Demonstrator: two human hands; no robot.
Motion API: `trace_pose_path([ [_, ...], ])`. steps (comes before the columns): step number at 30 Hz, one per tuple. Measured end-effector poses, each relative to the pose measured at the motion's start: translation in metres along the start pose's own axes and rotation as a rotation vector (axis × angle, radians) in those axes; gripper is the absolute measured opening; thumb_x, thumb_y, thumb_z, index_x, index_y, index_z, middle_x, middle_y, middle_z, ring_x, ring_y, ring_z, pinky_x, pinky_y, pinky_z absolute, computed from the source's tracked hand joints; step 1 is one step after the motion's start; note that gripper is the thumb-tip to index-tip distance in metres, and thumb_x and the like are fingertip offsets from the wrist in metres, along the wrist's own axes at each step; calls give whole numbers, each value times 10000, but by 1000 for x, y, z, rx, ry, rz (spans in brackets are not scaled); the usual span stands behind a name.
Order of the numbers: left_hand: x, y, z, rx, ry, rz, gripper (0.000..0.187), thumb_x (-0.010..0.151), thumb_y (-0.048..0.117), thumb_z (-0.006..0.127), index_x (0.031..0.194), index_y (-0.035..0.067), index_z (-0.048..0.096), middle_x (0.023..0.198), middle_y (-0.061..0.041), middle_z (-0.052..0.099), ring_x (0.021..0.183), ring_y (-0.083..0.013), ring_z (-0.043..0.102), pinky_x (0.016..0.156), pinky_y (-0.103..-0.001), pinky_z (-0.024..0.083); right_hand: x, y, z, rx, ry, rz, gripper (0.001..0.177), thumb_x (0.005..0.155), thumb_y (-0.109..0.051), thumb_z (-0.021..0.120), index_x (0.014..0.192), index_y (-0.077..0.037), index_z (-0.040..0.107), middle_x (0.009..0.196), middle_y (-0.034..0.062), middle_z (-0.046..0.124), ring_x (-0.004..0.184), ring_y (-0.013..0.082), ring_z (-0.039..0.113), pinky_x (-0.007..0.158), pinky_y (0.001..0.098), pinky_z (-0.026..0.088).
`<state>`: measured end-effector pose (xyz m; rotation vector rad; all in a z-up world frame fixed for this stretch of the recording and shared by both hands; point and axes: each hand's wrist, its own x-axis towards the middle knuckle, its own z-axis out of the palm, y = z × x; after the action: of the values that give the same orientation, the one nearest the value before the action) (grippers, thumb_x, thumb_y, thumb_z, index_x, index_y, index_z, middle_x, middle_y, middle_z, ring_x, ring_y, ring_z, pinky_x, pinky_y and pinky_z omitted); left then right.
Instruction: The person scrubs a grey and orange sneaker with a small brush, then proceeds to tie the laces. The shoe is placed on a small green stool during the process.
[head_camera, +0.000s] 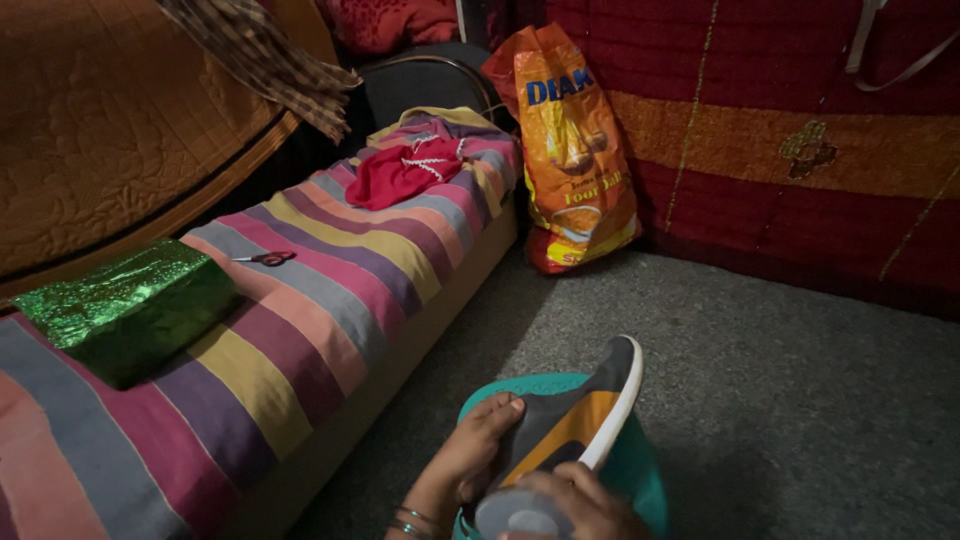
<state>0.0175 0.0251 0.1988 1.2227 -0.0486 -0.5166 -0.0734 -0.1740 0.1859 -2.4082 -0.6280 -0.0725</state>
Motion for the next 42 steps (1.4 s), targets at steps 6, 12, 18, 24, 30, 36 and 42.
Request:
trace_pose_path([
  [6,-6,4,-14,102,18,-52,217,1028,300,551,1005,97,624,858,-21,643,744,-108,628,671,-259,548,0,38,-46,-217,537,37,456,814,-322,681,1268,-283,666,1358,164,564,1220,381,547,925,555,526],
  [12,-16,14,-3,152,32,-121,383,983,397,570,1203,88,624,1066,-87,714,976,-190,704,878,-317,574,-5,60,-59,929,581,467,609,854,-291,677,1431,-177,521,1263,227,648,1098,332,673,881,482,583],
  [18,-44,27,1,578,-229,-61,981,666,183,861,1530,212,397,1337,-96,667,1238,-213,633,1095,-366,471,1,69,-39,892,607,265,660,833,-298,758,1423,-128,517,1283,228,599,1135,314,646,906,457,582],
  [24,-47,24,9,585,-292,-10,921,712,90,795,1554,162,426,1324,-101,687,1223,-221,652,1112,-361,476,-10,48,-35,163,341,-239,678,726,-307,872,1351,-254,616,1413,199,518,1266,381,600,893,497,578],
  [30,-49,25,5,573,-303,-59,803,770,37,738,1511,142,444,1294,-91,701,1204,-201,670,1128,-350,473,-1,67,-85,-68,554,590,641,785,-292,847,1373,-268,591,1451,94,510,1259,302,601,910,455,633],
  [36,-53,31,14,804,-361,50,712,794,54,758,1454,102,497,1306,-104,686,1209,-202,656,1098,-342,483,-22,65,-81,-14,855,327,503,844,-287,736,1324,-184,628,1436,152,575,1247,311,631,837,432,654],
  [42,-67,27,44,359,-68,-211,507,920,230,663,1416,148,599,1396,-127,669,1301,-255,612,1083,-370,471,-7,86,-64,-46,703,146,517,744,-273,792,1244,-174,707,1319,172,625,1198,343,633,826,432,639],
])
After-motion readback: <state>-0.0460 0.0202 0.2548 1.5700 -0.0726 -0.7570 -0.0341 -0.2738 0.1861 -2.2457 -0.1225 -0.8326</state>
